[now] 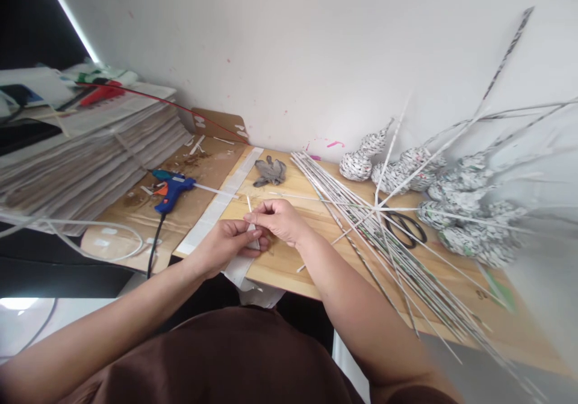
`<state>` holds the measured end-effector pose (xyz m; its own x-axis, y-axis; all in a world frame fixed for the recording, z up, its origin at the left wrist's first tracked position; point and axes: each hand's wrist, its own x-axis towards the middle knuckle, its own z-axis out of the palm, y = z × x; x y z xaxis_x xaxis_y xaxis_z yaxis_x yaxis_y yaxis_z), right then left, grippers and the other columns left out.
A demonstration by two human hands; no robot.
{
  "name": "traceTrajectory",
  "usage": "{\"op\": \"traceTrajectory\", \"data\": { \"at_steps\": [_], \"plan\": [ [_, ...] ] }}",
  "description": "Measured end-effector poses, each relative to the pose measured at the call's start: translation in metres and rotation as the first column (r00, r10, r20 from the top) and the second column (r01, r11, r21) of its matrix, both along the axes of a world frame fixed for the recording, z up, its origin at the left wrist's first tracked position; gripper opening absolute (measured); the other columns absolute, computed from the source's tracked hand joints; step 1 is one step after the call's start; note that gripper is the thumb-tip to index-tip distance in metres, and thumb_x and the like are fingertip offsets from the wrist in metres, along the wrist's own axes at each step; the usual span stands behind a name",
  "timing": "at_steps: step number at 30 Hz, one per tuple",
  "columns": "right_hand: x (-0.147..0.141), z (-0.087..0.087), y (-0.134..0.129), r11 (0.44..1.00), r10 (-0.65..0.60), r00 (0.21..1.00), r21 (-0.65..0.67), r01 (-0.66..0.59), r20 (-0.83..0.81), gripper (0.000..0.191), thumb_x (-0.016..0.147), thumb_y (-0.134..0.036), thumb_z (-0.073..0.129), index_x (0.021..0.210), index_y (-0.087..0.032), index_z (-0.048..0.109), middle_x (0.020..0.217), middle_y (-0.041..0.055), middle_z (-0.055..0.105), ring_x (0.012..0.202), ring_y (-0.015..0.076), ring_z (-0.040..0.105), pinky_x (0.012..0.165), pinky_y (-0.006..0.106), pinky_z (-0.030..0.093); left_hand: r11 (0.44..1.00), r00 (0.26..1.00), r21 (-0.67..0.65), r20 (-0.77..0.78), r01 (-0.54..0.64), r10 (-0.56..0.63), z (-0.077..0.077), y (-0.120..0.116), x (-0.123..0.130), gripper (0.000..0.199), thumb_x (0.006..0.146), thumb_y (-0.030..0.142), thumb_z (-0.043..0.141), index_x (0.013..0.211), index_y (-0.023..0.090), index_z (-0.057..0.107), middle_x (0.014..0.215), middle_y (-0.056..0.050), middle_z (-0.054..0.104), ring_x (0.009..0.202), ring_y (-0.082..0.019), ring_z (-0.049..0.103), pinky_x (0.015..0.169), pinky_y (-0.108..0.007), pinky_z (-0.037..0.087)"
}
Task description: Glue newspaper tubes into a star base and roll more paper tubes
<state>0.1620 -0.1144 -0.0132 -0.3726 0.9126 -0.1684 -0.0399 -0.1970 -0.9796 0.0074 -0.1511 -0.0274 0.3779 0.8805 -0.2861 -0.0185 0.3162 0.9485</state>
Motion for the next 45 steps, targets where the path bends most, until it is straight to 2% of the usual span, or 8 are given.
{"op": "traceTrajectory", "data": {
  "at_steps": [3, 9, 19, 25, 31, 34, 40, 45],
  "plan": [
    [0.0005, 0.0008, -0.0007, 1.000, -0.007, 1.000, 0.002, 0.007, 0.001, 0.038, 0.058, -0.040, 0.084, 0.065, -0.016, 0.057, 0.055, -0.0048, 0.057, 0.047, 0.0066, 0.048, 0.044, 0.019, 0.037, 1.000, 1.000, 0.004, -0.007, 0.011, -0.011, 0.0003, 0.0008, -0.0006, 0.032, 0.078, 0.042, 0.068, 0.093, 0.014, 0.073, 0.089, -0.010, 0.074, 0.083, -0.018, 0.069, 0.075, -0.031, 0.058],
    [0.0049, 0.0002, -0.0004, 0.993, 0.117, 0.993, 0.024, -0.118, 0.025, 0.034, 0.067, -0.044, 0.078, 0.071, -0.016, 0.060, 0.059, -0.0022, 0.060, 0.047, 0.0087, 0.051, 0.044, 0.021, 0.038, 1.000, 1.000, 0.010, 0.020, 0.022, -0.023, 0.0001, 0.0008, -0.0016, 0.033, 0.079, 0.042, 0.067, 0.092, 0.012, 0.071, 0.087, -0.009, 0.073, 0.082, -0.017, 0.068, 0.074, -0.029, 0.057],
    [-0.0007, -0.0022, 0.0022, 0.995, -0.091, 0.996, 0.051, 0.090, 0.018, 0.041, 0.056, -0.045, 0.084, 0.063, -0.016, 0.055, 0.053, -0.0071, 0.046, 0.046, 0.0056, 0.037, 0.042, 0.019, 0.028, 1.000, 0.999, -0.001, -0.034, -0.004, 0.004, 0.0010, -0.0011, -0.0003, 0.035, 0.075, 0.045, 0.070, 0.089, 0.013, 0.072, 0.084, -0.009, 0.073, 0.083, -0.020, 0.069, 0.072, -0.030, 0.058],
    [0.0048, 0.0004, 0.0009, 0.994, 0.111, 0.994, -0.015, -0.111, -0.005, 0.036, 0.063, -0.044, 0.081, 0.074, -0.014, 0.064, 0.063, -0.0013, 0.060, 0.051, 0.0082, 0.050, 0.047, 0.021, 0.037, 1.000, 1.000, 0.000, -0.004, -0.004, 0.004, 0.0007, -0.0009, -0.0010, 0.035, 0.078, 0.045, 0.068, 0.093, 0.013, 0.072, 0.087, -0.010, 0.073, 0.083, -0.019, 0.069, 0.071, -0.028, 0.058],
    [0.0015, -0.0032, 0.0028, 0.999, -0.038, 0.999, 0.033, 0.038, -0.015, 0.037, 0.060, -0.042, 0.083, 0.063, -0.015, 0.057, 0.052, -0.0060, 0.050, 0.046, 0.0056, 0.039, 0.043, 0.020, 0.027, 1.000, 0.999, 0.008, -0.034, -0.013, 0.013, -0.0003, -0.0028, -0.0011, 0.030, 0.076, 0.041, 0.071, 0.088, 0.013, 0.072, 0.083, -0.008, 0.073, 0.081, -0.016, 0.068, 0.076, -0.026, 0.057],
    [0.0005, -0.0019, 0.0017, 0.998, -0.057, 0.998, 0.012, 0.057, -0.025, 0.039, 0.058, -0.042, 0.084, 0.063, -0.016, 0.055, 0.050, -0.0075, 0.047, 0.043, 0.0051, 0.038, 0.042, 0.020, 0.027, 1.000, 0.999, 0.017, -0.034, -0.005, 0.005, 0.0006, -0.0022, -0.0011, 0.030, 0.077, 0.041, 0.070, 0.088, 0.013, 0.072, 0.084, -0.009, 0.074, 0.082, -0.017, 0.069, 0.076, -0.027, 0.057],
    [0.0035, 0.0015, 0.0004, 0.993, 0.114, 0.993, 0.001, -0.114, -0.006, 0.034, 0.065, -0.044, 0.079, 0.074, -0.014, 0.065, 0.057, -0.0028, 0.057, 0.049, 0.0079, 0.048, 0.046, 0.021, 0.034, 1.000, 1.000, 0.014, -0.017, 0.000, 0.001, 0.0002, -0.0014, -0.0021, 0.033, 0.077, 0.041, 0.070, 0.092, 0.011, 0.072, 0.085, -0.010, 0.073, 0.083, -0.018, 0.069, 0.075, -0.028, 0.057],
    [0.0016, -0.0015, 0.0029, 0.993, -0.098, 0.995, 0.070, 0.098, -0.006, 0.038, 0.059, -0.042, 0.084, 0.060, -0.015, 0.057, 0.052, -0.0064, 0.048, 0.048, 0.0055, 0.038, 0.046, 0.021, 0.027, 1.000, 1.000, -0.002, -0.029, -0.002, 0.002, -0.0028, -0.0006, -0.0019, 0.034, 0.077, 0.042, 0.071, 0.090, 0.011, 0.071, 0.085, -0.010, 0.074, 0.081, -0.017, 0.069, 0.077, -0.028, 0.057]
  ]
}}
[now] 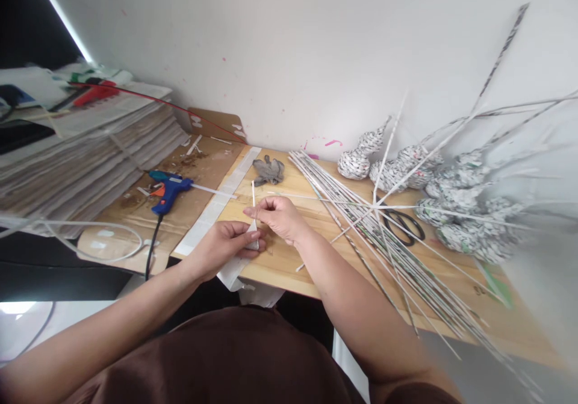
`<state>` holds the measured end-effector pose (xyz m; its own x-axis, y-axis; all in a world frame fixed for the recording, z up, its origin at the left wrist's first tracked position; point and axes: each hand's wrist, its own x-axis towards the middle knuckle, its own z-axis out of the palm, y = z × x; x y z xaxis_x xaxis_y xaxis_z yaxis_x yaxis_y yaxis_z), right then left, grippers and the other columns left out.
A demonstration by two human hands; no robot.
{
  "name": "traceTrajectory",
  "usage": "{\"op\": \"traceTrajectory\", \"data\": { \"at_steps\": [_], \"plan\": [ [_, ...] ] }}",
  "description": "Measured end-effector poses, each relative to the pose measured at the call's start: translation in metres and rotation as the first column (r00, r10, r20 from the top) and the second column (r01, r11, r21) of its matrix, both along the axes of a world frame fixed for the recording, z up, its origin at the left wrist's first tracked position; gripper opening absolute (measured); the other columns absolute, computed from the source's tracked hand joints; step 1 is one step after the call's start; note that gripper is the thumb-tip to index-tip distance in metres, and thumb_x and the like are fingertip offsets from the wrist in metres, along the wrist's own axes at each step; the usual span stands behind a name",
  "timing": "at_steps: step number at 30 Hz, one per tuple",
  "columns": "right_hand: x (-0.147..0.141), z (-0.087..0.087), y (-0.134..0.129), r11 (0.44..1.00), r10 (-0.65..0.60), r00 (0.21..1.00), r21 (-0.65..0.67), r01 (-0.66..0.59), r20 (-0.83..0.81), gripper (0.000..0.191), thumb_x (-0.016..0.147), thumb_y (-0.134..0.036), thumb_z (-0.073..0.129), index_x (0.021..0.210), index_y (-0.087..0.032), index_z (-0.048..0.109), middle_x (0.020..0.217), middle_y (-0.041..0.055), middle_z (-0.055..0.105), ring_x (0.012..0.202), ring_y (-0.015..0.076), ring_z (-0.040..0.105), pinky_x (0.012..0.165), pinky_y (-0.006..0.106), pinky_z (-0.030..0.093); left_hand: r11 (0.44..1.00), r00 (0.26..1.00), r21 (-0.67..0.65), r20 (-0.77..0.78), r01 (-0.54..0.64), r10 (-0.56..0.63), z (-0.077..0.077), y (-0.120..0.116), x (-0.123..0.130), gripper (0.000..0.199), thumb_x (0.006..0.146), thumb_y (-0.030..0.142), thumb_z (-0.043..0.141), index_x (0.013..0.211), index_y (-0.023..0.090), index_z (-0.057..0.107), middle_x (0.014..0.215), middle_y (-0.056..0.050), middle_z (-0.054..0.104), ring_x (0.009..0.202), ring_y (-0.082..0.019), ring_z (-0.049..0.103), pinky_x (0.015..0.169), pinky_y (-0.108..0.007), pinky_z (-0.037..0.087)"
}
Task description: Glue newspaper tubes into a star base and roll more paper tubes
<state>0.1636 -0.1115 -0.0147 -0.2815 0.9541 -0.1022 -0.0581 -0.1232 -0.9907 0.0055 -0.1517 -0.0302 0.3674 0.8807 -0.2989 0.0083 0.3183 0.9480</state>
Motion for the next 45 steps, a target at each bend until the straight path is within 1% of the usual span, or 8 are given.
{"op": "traceTrajectory", "data": {
  "at_steps": [6, 12, 17, 22, 27, 32, 42, 45],
  "plan": [
    [0.0035, 0.0010, 0.0003, 0.983, 0.167, 0.986, -0.074, -0.166, 0.017, 0.038, 0.066, -0.048, 0.078, 0.077, -0.014, 0.068, 0.056, -0.0029, 0.054, 0.049, 0.0080, 0.044, 0.046, 0.023, 0.027, 1.000, 1.000, -0.008, 0.003, 0.001, -0.001, 0.0006, 0.0002, 0.0003, 0.033, 0.076, 0.042, 0.071, 0.087, 0.011, 0.071, 0.084, -0.010, 0.074, 0.080, -0.017, 0.069, 0.076, -0.028, 0.057],
    [0.0028, -0.0018, 0.0021, 1.000, -0.021, 1.000, -0.016, 0.021, -0.007, 0.040, 0.060, -0.045, 0.082, 0.060, -0.016, 0.055, 0.053, -0.0061, 0.047, 0.049, 0.0062, 0.038, 0.047, 0.022, 0.026, 1.000, 1.000, -0.002, -0.023, 0.014, -0.014, 0.0035, 0.0002, 0.0003, 0.031, 0.075, 0.042, 0.072, 0.083, 0.012, 0.071, 0.080, -0.008, 0.073, 0.077, -0.015, 0.068, 0.075, -0.027, 0.057],
    [0.0050, 0.0020, 0.0007, 0.979, 0.199, 0.980, -0.052, -0.197, 0.025, 0.036, 0.067, -0.048, 0.077, 0.073, -0.014, 0.065, 0.057, -0.0032, 0.054, 0.049, 0.0072, 0.041, 0.047, 0.023, 0.026, 1.000, 1.000, -0.012, -0.013, -0.003, 0.003, 0.0021, 0.0021, -0.0008, 0.031, 0.075, 0.041, 0.072, 0.084, 0.012, 0.071, 0.081, -0.008, 0.073, 0.077, -0.015, 0.068, 0.074, -0.026, 0.057],
    [0.0027, 0.0007, 0.0008, 1.000, -0.020, 0.999, -0.012, 0.020, 0.025, 0.037, 0.059, -0.044, 0.083, 0.061, -0.016, 0.059, 0.057, -0.0051, 0.050, 0.050, 0.0068, 0.039, 0.049, 0.023, 0.029, 1.000, 1.000, -0.010, -0.024, 0.001, -0.002, 0.0032, 0.0022, -0.0009, 0.030, 0.075, 0.041, 0.073, 0.082, 0.012, 0.071, 0.078, -0.007, 0.073, 0.074, -0.014, 0.068, 0.073, -0.025, 0.057],
    [0.0043, 0.0006, 0.0007, 0.977, 0.211, 0.977, -0.042, -0.211, 0.007, 0.035, 0.065, -0.046, 0.079, 0.074, -0.015, 0.067, 0.072, 0.0008, 0.062, 0.061, 0.0101, 0.051, 0.056, 0.024, 0.039, 0.999, 1.000, -0.031, -0.007, -0.007, 0.007, 0.0028, 0.0031, -0.0014, 0.031, 0.074, 0.041, 0.073, 0.084, 0.012, 0.072, 0.079, -0.008, 0.074, 0.076, -0.015, 0.069, 0.072, -0.025, 0.057],
    [0.0034, -0.0006, 0.0013, 0.999, 0.030, 1.000, -0.021, -0.030, 0.002, 0.040, 0.061, -0.046, 0.082, 0.059, -0.016, 0.056, 0.057, -0.0044, 0.053, 0.051, 0.0071, 0.044, 0.049, 0.022, 0.032, 1.000, 1.000, -0.020, -0.005, 0.010, -0.010, 0.0034, 0.0034, -0.0011, 0.031, 0.074, 0.042, 0.073, 0.083, 0.012, 0.072, 0.079, -0.008, 0.074, 0.075, -0.016, 0.069, 0.071, -0.025, 0.057],
    [0.0045, 0.0003, 0.0023, 0.996, -0.007, 0.999, -0.086, 0.003, -0.051, 0.040, 0.060, -0.047, 0.083, 0.063, -0.015, 0.058, 0.065, -0.0018, 0.059, 0.049, 0.0068, 0.047, 0.045, 0.021, 0.034, 0.999, 0.999, 0.000, -0.013, 0.036, -0.036, 0.0039, 0.0025, -0.0009, 0.033, 0.074, 0.044, 0.072, 0.083, 0.012, 0.071, 0.077, -0.008, 0.073, 0.071, -0.016, 0.069, 0.068, -0.025, 0.057],
    [0.0052, 0.0010, 0.0015, 0.984, 0.132, 0.987, -0.107, -0.141, -0.088, 0.039, 0.064, -0.049, 0.080, 0.075, -0.015, 0.064, 0.076, 0.0015, 0.065, 0.054, 0.0086, 0.053, 0.049, 0.022, 0.040, 1.000, 1.000, 0.001, -0.014, 0.020, -0.020, 0.0045, 0.0026, -0.0008, 0.033, 0.074, 0.044, 0.072, 0.082, 0.012, 0.071, 0.077, -0.008, 0.072, 0.070, -0.015, 0.068, 0.067, -0.025, 0.057]
  ]
}}
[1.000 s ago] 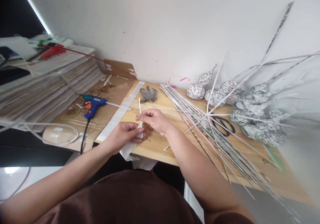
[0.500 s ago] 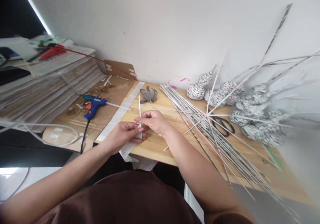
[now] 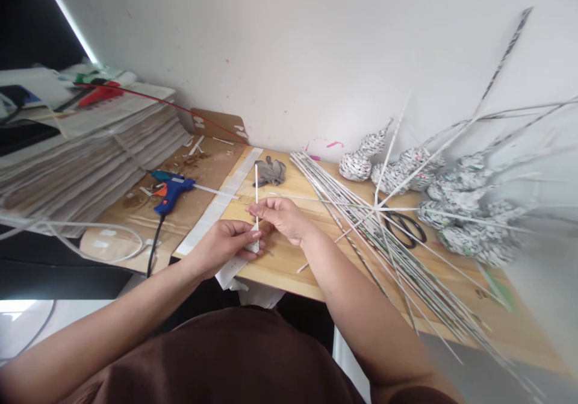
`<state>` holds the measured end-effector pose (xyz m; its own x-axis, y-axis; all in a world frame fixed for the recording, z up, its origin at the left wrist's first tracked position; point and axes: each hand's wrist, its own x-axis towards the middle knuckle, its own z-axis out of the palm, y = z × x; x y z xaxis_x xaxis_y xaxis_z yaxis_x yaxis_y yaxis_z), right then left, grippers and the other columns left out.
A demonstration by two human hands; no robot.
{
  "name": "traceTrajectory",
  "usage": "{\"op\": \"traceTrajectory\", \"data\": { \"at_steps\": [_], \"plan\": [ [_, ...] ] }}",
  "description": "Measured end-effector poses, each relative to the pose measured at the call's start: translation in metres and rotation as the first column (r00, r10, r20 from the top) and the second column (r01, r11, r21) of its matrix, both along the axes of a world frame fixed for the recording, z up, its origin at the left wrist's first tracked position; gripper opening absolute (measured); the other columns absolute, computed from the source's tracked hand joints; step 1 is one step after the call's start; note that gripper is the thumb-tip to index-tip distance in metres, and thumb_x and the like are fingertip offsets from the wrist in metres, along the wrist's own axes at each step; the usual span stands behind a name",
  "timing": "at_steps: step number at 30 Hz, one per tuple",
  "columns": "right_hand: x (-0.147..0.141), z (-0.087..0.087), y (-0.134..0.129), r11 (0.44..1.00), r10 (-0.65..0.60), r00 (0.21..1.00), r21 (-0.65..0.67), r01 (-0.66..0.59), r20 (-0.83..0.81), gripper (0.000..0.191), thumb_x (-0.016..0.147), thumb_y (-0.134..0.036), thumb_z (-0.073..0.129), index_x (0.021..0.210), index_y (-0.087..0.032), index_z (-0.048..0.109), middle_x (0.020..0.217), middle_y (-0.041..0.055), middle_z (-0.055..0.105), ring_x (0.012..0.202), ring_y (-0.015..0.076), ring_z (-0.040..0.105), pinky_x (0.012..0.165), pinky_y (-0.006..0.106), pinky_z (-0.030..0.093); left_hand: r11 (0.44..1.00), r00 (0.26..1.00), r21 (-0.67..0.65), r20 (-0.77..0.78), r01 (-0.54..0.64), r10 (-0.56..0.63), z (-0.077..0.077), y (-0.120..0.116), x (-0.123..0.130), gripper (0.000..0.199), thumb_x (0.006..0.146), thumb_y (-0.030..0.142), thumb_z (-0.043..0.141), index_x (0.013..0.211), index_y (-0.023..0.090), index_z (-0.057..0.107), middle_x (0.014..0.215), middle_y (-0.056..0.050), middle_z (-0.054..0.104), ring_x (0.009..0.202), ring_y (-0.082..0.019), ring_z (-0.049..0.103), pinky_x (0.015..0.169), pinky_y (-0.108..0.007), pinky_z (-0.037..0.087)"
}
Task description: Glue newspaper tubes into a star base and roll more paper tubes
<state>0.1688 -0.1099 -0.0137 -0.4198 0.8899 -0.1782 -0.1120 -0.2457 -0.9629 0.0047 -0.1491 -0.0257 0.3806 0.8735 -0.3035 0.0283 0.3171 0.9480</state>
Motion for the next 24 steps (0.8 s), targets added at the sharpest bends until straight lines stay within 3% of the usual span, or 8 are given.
{"op": "traceTrajectory", "data": {
  "at_steps": [2, 6, 11, 15, 20, 24],
  "plan": [
    [0.0003, -0.0002, -0.0002, 0.999, 0.044, 0.999, 0.010, -0.045, 0.011, 0.038, 0.063, -0.048, 0.081, 0.075, -0.014, 0.066, 0.072, 0.0008, 0.064, 0.054, 0.0087, 0.053, 0.050, 0.022, 0.041, 1.000, 1.000, -0.012, -0.001, -0.021, 0.021, 0.0008, 0.0000, 0.0002, 0.033, 0.073, 0.043, 0.073, 0.083, 0.012, 0.071, 0.077, -0.008, 0.072, 0.070, -0.015, 0.068, 0.066, -0.025, 0.057],
    [-0.0001, -0.0007, -0.0003, 0.991, -0.131, 0.991, 0.032, 0.130, 0.041, 0.041, 0.059, -0.045, 0.084, 0.061, -0.016, 0.056, 0.058, -0.0035, 0.057, 0.046, 0.0065, 0.047, 0.044, 0.020, 0.034, 0.999, 1.000, -0.030, -0.003, -0.016, 0.016, 0.0015, -0.0005, 0.0009, 0.031, 0.073, 0.042, 0.074, 0.083, 0.012, 0.071, 0.075, -0.007, 0.072, 0.069, -0.015, 0.069, 0.067, -0.025, 0.057],
    [0.0007, 0.0000, -0.0003, 0.998, 0.055, 0.998, 0.011, -0.055, 0.011, 0.037, 0.064, -0.046, 0.081, 0.075, -0.014, 0.066, 0.073, 0.0013, 0.065, 0.055, 0.0086, 0.054, 0.052, 0.022, 0.042, 0.998, 0.999, -0.045, 0.018, -0.036, 0.036, 0.0015, 0.0000, 0.0007, 0.032, 0.073, 0.041, 0.074, 0.085, 0.012, 0.070, 0.076, -0.007, 0.073, 0.070, -0.015, 0.069, 0.066, -0.025, 0.057],
    [0.0008, -0.0001, 0.0004, 0.996, -0.080, 0.997, -0.025, 0.081, 0.005, 0.040, 0.059, -0.044, 0.085, 0.062, -0.015, 0.057, 0.065, -0.0015, 0.062, 0.047, 0.0062, 0.049, 0.046, 0.021, 0.035, 0.999, 1.000, -0.049, 0.026, -0.014, 0.015, 0.0024, 0.0007, 0.0006, 0.032, 0.073, 0.041, 0.075, 0.086, 0.012, 0.070, 0.075, -0.007, 0.072, 0.069, -0.015, 0.069, 0.065, -0.024, 0.057],
    [0.0027, -0.0003, 0.0015, 0.998, 0.038, 0.998, -0.048, -0.040, -0.041, 0.037, 0.063, -0.046, 0.081, 0.076, -0.014, 0.068, 0.078, 0.0030, 0.066, 0.061, 0.0109, 0.058, 0.054, 0.024, 0.044, 0.997, 0.999, -0.068, 0.032, -0.039, 0.041, 0.0026, 0.0004, 0.0006, 0.031, 0.072, 0.041, 0.075, 0.085, 0.012, 0.070, 0.074, -0.006, 0.072, 0.069, -0.015, 0.068, 0.064, -0.024, 0.057],
    [0.0019, 0.0007, 0.0008, 0.994, -0.098, 0.995, -0.058, 0.096, -0.031, 0.037, 0.060, -0.042, 0.084, 0.064, -0.015, 0.060, 0.067, -0.0012, 0.062, 0.052, 0.0077, 0.052, 0.048, 0.022, 0.039, 0.999, 1.000, -0.047, 0.024, 0.008, -0.007, 0.0032, -0.0012, 0.0003, 0.030, 0.073, 0.042, 0.074, 0.083, 0.013, 0.071, 0.074, -0.006, 0.072, 0.069, -0.014, 0.068, 0.065, -0.024, 0.057]
  ]
}}
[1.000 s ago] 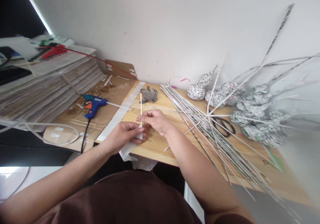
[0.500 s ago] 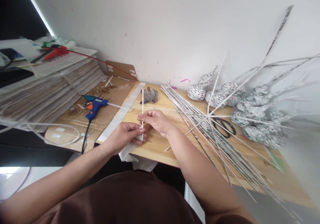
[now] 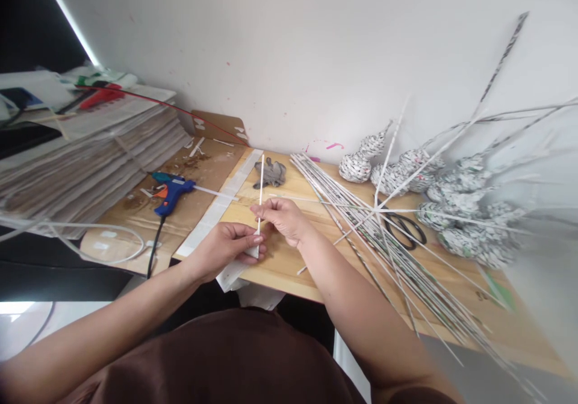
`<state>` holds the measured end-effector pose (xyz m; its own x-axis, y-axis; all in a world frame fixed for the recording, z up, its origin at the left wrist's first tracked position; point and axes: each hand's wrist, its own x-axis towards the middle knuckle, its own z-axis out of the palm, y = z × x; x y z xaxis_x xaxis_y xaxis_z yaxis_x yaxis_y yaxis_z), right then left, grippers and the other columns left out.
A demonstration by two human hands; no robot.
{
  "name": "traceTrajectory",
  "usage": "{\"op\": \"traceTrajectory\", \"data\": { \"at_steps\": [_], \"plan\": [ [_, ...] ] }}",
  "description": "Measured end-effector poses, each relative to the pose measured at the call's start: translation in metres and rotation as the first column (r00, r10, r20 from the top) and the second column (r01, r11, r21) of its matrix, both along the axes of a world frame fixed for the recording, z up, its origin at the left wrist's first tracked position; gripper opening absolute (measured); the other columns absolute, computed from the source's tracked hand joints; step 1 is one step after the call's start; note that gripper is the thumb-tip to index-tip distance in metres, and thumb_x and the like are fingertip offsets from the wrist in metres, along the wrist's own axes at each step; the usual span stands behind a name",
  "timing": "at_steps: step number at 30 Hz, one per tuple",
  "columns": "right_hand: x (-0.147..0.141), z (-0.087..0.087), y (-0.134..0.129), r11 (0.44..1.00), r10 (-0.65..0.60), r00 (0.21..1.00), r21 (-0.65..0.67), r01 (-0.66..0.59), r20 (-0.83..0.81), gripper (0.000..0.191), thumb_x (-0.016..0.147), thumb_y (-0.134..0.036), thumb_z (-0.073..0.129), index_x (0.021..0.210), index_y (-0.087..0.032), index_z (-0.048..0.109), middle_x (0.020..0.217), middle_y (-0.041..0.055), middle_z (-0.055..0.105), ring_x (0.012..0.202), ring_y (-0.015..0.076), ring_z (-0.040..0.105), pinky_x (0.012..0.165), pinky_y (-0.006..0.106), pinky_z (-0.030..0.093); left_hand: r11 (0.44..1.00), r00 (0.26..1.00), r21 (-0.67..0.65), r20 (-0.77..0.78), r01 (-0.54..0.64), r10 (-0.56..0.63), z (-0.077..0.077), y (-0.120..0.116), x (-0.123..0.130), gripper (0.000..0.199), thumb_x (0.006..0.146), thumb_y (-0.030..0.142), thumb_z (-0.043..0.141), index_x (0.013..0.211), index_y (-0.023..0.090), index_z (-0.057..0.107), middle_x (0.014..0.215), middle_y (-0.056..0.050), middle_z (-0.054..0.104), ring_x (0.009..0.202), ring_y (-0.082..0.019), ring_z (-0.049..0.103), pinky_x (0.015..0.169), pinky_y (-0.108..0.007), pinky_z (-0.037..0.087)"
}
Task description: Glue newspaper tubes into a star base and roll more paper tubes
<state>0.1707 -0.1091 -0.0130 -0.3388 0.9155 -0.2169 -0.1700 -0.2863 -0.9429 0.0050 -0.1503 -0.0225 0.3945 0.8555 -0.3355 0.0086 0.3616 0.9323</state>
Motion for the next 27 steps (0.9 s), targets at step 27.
{"op": "traceTrajectory", "data": {
  "at_steps": [27],
  "plan": [
    [-0.0002, 0.0022, -0.0005, 0.999, 0.027, 0.999, 0.026, -0.028, 0.033, 0.036, 0.057, -0.042, 0.086, 0.063, -0.015, 0.062, 0.064, -0.0013, 0.061, 0.053, 0.0076, 0.049, 0.052, 0.022, 0.040, 1.000, 1.000, -0.010, -0.001, -0.007, 0.007, -0.0016, -0.0019, -0.0005, 0.031, 0.071, 0.042, 0.076, 0.084, 0.014, 0.072, 0.075, -0.006, 0.073, 0.071, -0.016, 0.069, 0.068, -0.026, 0.057]
  ]
}}
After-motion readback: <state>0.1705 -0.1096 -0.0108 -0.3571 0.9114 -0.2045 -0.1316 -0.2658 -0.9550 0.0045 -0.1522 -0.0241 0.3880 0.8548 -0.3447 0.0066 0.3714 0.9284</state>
